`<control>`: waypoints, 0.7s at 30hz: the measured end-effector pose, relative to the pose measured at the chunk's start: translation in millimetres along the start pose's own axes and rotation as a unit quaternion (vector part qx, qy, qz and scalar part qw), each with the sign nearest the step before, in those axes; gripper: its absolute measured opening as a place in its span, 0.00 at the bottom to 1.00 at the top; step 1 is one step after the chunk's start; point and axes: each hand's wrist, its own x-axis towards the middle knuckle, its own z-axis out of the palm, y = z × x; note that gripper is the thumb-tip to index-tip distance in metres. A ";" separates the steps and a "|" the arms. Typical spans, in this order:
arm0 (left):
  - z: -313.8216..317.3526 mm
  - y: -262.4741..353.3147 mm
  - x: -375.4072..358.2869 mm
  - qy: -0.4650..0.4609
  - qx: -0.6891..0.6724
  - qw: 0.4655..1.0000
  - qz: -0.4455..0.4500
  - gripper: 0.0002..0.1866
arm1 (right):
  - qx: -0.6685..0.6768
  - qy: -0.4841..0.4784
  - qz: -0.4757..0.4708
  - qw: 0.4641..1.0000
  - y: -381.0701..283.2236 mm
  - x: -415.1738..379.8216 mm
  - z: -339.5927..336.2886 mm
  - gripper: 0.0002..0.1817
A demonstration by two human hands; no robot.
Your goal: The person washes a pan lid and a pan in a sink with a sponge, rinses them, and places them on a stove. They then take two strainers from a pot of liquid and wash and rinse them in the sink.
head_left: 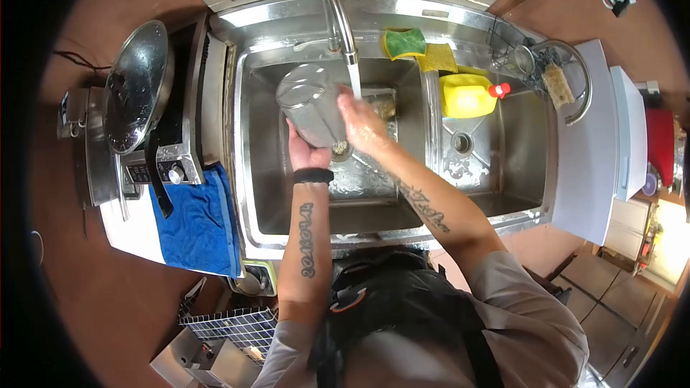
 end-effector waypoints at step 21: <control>19.8 -55.1 -81.9 -0.113 0.736 0.667 0.025 0.17 | 0.420 0.169 0.201 0.869 44.1 -18.3 -40.9 0.50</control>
